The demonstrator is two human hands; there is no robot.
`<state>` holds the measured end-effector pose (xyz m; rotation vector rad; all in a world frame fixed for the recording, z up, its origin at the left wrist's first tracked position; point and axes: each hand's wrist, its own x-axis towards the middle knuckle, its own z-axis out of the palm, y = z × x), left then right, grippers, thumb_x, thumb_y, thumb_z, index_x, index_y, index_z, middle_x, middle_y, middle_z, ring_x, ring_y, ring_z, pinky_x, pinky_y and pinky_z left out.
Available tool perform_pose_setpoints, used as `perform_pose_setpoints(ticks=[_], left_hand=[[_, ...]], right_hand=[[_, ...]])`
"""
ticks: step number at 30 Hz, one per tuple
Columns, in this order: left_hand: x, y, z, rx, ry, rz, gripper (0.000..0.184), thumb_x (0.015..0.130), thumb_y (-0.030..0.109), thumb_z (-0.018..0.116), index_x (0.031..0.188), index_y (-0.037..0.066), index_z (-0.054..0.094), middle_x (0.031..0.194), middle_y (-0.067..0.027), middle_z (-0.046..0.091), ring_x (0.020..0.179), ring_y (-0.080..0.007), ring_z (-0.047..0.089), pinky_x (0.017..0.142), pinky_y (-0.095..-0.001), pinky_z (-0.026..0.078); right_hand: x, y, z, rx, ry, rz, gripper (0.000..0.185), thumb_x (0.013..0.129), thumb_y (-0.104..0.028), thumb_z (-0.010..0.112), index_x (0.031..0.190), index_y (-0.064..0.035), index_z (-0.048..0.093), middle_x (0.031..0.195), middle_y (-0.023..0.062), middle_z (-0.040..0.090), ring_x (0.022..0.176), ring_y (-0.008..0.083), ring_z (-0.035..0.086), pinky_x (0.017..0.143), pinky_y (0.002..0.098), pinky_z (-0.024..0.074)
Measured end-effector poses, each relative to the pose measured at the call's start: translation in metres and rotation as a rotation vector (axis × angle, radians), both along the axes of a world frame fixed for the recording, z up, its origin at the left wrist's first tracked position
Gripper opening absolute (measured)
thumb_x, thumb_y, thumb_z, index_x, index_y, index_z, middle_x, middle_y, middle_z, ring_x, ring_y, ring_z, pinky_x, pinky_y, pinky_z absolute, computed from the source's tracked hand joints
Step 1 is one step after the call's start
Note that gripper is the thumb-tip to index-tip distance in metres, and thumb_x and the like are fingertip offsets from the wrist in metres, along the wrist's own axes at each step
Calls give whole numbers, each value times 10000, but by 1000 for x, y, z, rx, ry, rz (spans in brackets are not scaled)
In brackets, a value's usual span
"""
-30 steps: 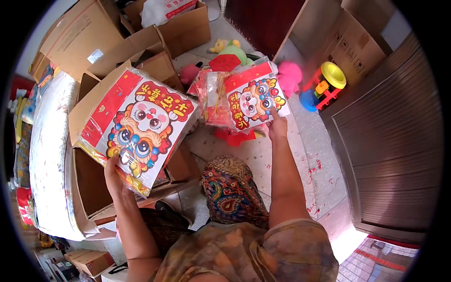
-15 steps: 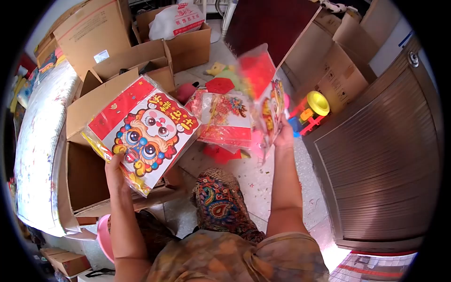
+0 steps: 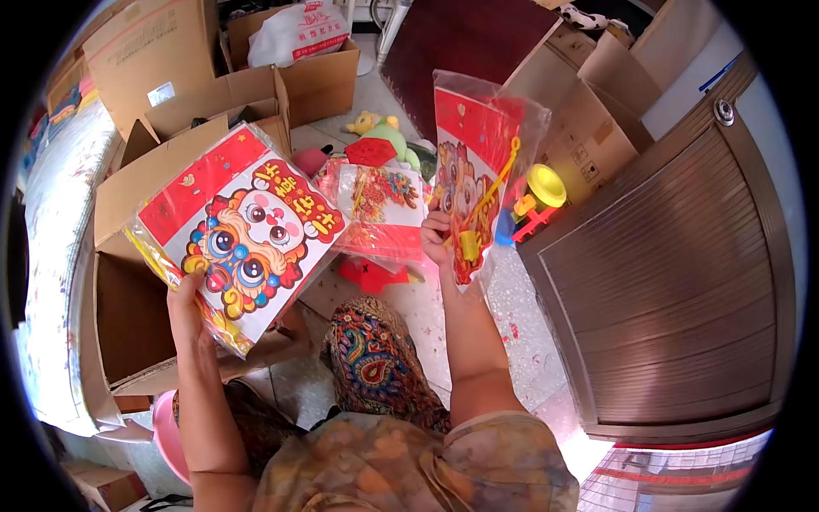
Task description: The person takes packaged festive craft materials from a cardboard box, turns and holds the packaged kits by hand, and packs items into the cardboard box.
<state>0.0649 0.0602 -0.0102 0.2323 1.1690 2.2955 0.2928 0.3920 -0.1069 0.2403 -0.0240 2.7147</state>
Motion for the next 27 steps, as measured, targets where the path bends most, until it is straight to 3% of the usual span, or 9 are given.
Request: perform_pose_setpoints(ticks=[10,13,16,18,19,21,22,24,27], left_hand=[[2,3,-2,-9,51,42,365,725,-3,471,1078,-77,411,968,-151,547,812,-207,582,718,-311,492],[2,5,-1,-44,43,53,373,705,-12,473,1069,-75,422,958,-144,549,814,-199,578,717,-305,480],[1,4,-5,-41,61,54,343,692,-33,484,1032,-65,454,934,-123,562,787,-184,579,698,-297,476],[6,7,-4,19,35,61,327,691,-37,492,1017,-55,473,925,-113,568,777,-174,578,690,-289,474],[4,8,-11,43,28,36,318,701,-37,491,1018,-47,477,928,-106,567,780,-169,575,689,-285,471],[5,7,-14,67,20,41,297,717,-20,511,1012,-35,483,924,-99,567,796,-166,570,693,-285,469],[5,7,-18,50,24,52,291,727,-8,527,1014,-31,484,920,-97,567,801,-168,568,694,-286,469],[11,7,-16,231,-234,37,221,810,103,514,995,-14,489,904,-109,569,825,-189,575,685,-305,492],[11,2,-25,178,-119,38,249,832,95,459,1059,-5,439,992,-118,549,848,-181,575,664,-311,505]], right_hand=[[-25,-26,25,7,21,78,336,759,-172,524,999,55,466,608,-20,484,526,80,433,432,200,264],[-33,-33,38,46,-53,86,371,759,-264,554,959,40,478,615,-24,475,557,88,458,425,196,279],[-49,-57,66,71,-55,66,365,759,-246,564,989,23,474,680,-2,489,607,91,476,446,205,328],[-63,-86,91,81,15,144,325,788,-207,550,1018,10,475,776,28,536,679,135,528,511,252,422],[-69,-107,112,309,-94,137,326,807,-193,532,1055,7,460,855,49,547,755,164,540,593,278,444],[-81,-144,124,444,-617,-98,391,835,-77,482,1200,-4,364,1083,100,518,886,159,541,738,285,462],[-89,-154,118,447,-610,-82,391,835,-77,482,1200,-4,364,1083,100,518,886,159,541,738,285,462],[-101,-167,105,917,-659,-515,404,815,-24,501,1192,9,360,1118,105,495,986,189,517,815,323,443],[-108,-174,94,942,-708,-550,389,811,8,490,1177,32,361,1110,113,493,978,176,509,826,301,426]])
